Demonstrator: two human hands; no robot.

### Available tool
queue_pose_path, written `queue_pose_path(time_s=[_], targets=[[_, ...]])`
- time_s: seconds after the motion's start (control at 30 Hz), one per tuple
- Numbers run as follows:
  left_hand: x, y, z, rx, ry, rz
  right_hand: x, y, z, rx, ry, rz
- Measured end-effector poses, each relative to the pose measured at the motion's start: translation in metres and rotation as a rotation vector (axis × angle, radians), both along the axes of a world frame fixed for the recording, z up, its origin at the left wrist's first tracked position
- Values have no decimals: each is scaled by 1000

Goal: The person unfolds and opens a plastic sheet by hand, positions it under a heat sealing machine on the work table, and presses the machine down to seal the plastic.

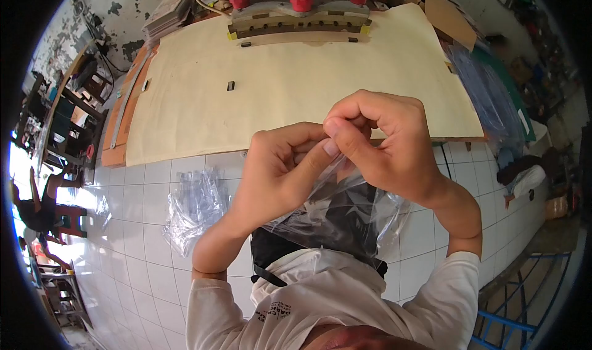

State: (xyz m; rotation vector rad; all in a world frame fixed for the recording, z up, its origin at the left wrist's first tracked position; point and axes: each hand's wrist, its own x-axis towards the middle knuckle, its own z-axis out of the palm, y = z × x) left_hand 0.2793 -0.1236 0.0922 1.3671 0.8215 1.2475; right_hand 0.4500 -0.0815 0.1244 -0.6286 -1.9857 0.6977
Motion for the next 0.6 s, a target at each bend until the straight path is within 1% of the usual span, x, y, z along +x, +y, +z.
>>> queue_pose_path(time_s=[0.03,0.1,0.13,0.2,0.23,0.27,0.3,0.37,0.4,0.43,0.5,0.57,0.6], targets=[[-2,0,1,-1,1,-1,0,0,0,13,-4,1],[-7,1,3,-15,214,30,-1,1,-1,25,-6,3],[-7,-1,6,-15,216,30,-2,2,-3,66,10,14],[-7,-8,11,63,253,118,-1,2,-3,107,28,22],[-7,-10,10,62,255,117,1,0,-2,29,23,46],[-5,-13,9,88,201,176,4,-1,-2,-50,19,72],[-5,-14,8,113,147,235,11,1,-2,-51,20,72],[-10,-14,5,143,142,262,31,5,-3,-342,-202,137],[-13,-14,5,175,135,289,38,6,-6,-437,-183,148],[-14,-15,5,174,136,290,46,8,-8,-438,-183,149],[-16,-15,7,208,83,315,62,13,-11,-466,-275,179],[-20,-17,12,217,130,314,73,12,-10,-508,-318,148],[-22,-17,11,219,112,334,79,13,-12,-442,-388,138]])
